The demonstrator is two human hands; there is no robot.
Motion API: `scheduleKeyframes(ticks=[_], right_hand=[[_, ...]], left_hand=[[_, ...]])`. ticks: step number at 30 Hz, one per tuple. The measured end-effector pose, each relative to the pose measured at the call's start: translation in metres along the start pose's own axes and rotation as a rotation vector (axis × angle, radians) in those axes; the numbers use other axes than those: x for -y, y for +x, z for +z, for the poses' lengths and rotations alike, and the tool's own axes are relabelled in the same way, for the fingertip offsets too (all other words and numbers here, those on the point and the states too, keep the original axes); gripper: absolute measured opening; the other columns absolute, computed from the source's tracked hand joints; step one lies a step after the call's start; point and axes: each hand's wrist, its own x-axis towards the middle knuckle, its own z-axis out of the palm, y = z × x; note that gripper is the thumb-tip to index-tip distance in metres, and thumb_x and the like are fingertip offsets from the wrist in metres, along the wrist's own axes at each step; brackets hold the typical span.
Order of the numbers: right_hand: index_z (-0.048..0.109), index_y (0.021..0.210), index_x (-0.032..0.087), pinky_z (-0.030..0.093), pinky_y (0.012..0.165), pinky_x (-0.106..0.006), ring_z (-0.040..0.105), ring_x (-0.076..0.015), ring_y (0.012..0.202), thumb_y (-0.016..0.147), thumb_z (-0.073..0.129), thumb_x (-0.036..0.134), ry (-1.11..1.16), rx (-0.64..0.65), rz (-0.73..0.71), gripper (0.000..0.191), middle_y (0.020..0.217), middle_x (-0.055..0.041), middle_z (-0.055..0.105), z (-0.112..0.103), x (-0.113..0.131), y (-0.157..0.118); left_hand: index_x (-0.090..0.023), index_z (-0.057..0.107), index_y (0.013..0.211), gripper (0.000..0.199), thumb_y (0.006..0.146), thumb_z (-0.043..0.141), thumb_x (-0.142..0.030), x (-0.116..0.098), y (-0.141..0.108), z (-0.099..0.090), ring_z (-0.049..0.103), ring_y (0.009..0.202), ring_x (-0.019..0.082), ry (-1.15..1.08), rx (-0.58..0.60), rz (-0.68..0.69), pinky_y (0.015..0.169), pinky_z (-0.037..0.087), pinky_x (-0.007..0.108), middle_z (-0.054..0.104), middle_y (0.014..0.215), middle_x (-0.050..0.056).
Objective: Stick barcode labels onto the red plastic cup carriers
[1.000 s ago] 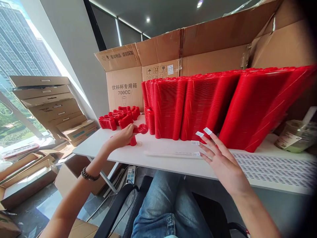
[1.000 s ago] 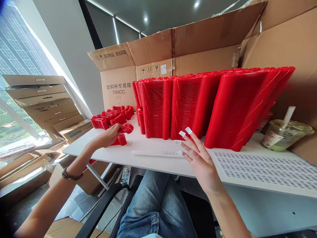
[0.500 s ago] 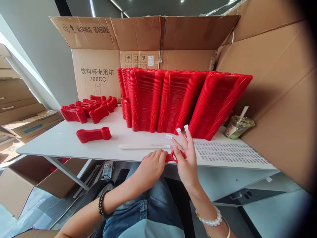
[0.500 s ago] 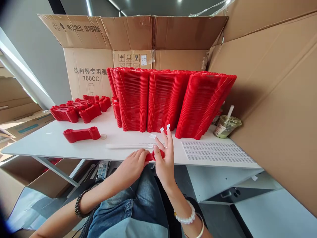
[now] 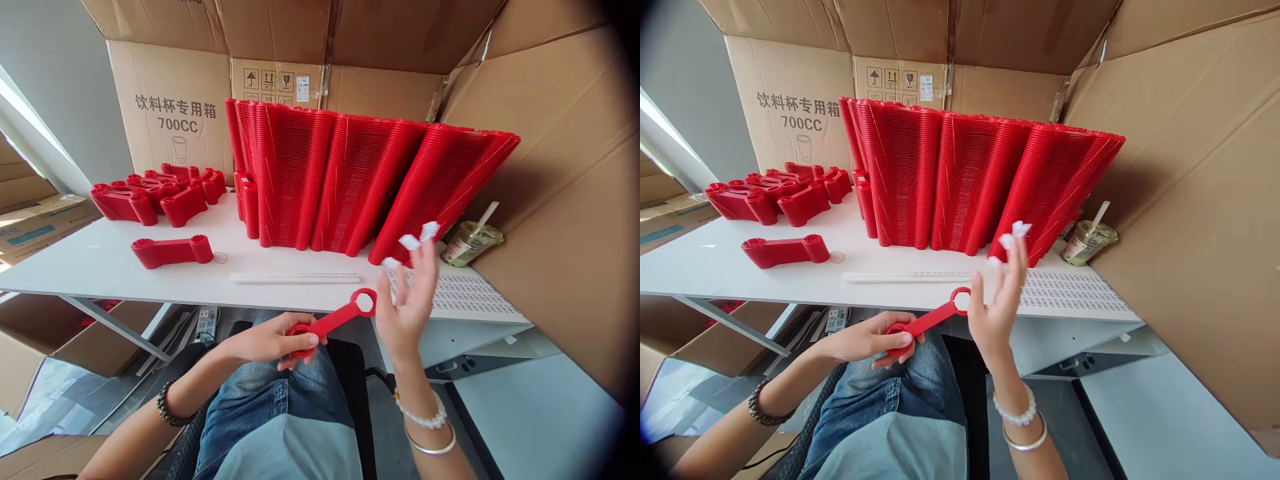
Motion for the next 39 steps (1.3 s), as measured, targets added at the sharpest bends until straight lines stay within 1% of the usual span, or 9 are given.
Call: scheduleKeyframes(ticks=[2,3,5,7,9,11,19,25,39], right_hand=[[0.034,0.147,0.045,0.034,0.115,-0.056,0.014,-0.0292,0.152,0.09,0.06,0.022,-0.148,-0.133,-0.107,0.067,0.163,0.0029,0.018,-0.003,0.006,-0.001],[0.034,0.146,0.047,0.038,0.113,-0.055,0.019,-0.0297,0.151,0.09,0.06,0.021,-0.143,-0.121,-0.111,0.067,0.162,0.0034,0.018,-0.005,0.011,-0.003],[0.034,0.146,0.047,0.051,0.103,-0.051,0.036,-0.0303,0.142,0.09,0.059,0.021,-0.034,0.008,-0.025,0.067,0.161,0.0018,0.02,-0.006,0.021,-0.008],[0.034,0.146,0.044,0.06,0.09,-0.044,0.048,-0.0289,0.132,0.088,0.061,0.022,0.064,0.159,0.097,0.068,0.159,-0.0018,0.025,-0.004,0.03,-0.015],[0.037,0.145,0.041,0.064,0.08,-0.037,0.051,-0.027,0.126,0.086,0.063,0.021,0.097,0.25,0.172,0.068,0.156,-0.0041,0.029,0.001,0.033,-0.021],[0.04,0.143,0.04,0.064,0.075,-0.033,0.052,-0.0256,0.124,0.085,0.063,0.019,0.101,0.275,0.187,0.066,0.154,-0.0048,0.03,0.006,0.032,-0.026],[0.045,0.136,0.035,0.065,0.069,-0.03,0.05,-0.0247,0.123,0.081,0.064,0.016,0.068,0.185,0.202,0.061,0.153,-0.0068,0.024,0.018,0.022,-0.029],[0.041,0.137,0.034,0.065,0.07,-0.031,0.049,-0.025,0.123,0.082,0.063,0.017,0.046,0.177,0.221,0.062,0.151,-0.0087,0.026,0.019,0.021,-0.029],[0.046,0.131,0.033,0.065,0.068,-0.029,0.05,-0.0252,0.123,0.08,0.064,0.015,0.053,0.167,0.209,0.057,0.15,-0.0081,0.026,0.023,0.016,-0.029]], left_hand=[[-0.014,0.054,0.1,0.041,0.091,0.056,-0.054,0.003,0.002,0.0,0.042,0.044,0.003,0.026,-0.029,0.003,0.042,0.029,0.02,0.057,0.073,-0.003],[-0.014,0.054,0.101,0.04,0.092,0.055,-0.053,0.004,0.002,0.0,0.042,0.044,0.003,0.031,-0.043,0.002,0.042,0.03,0.02,0.057,0.073,-0.003],[-0.014,0.054,0.103,0.042,0.092,0.054,-0.054,0.004,0.004,0.0,0.041,0.044,0.003,0.033,-0.064,-0.004,0.043,0.029,0.02,0.056,0.072,-0.003],[-0.014,0.053,0.103,0.044,0.091,0.054,-0.056,0.003,0.005,0.0,0.041,0.043,0.003,0.032,-0.082,-0.005,0.043,0.03,0.02,0.055,0.072,-0.004],[-0.014,0.053,0.101,0.046,0.089,0.055,-0.058,0.002,0.005,0.002,0.041,0.043,0.003,0.021,-0.087,-0.008,0.043,0.03,0.02,0.055,0.071,-0.004],[-0.014,0.051,0.099,0.045,0.089,0.056,-0.058,0.0,0.005,0.003,0.041,0.043,0.003,0.016,-0.083,-0.012,0.043,0.031,0.021,0.056,0.072,-0.004],[-0.015,0.05,0.099,0.041,0.091,0.054,-0.055,0.0,0.005,0.005,0.043,0.045,0.003,0.036,-0.1,0.005,0.044,0.031,0.02,0.056,0.075,-0.003],[-0.015,0.05,0.102,0.039,0.092,0.054,-0.053,0.004,0.006,0.004,0.044,0.047,0.004,0.031,-0.105,0.021,0.046,0.033,0.021,0.057,0.076,-0.003],[-0.015,0.049,0.102,0.04,0.092,0.054,-0.054,0.004,0.006,0.005,0.043,0.046,0.003,0.012,-0.087,0.036,0.046,0.033,0.02,0.056,0.077,-0.002]])
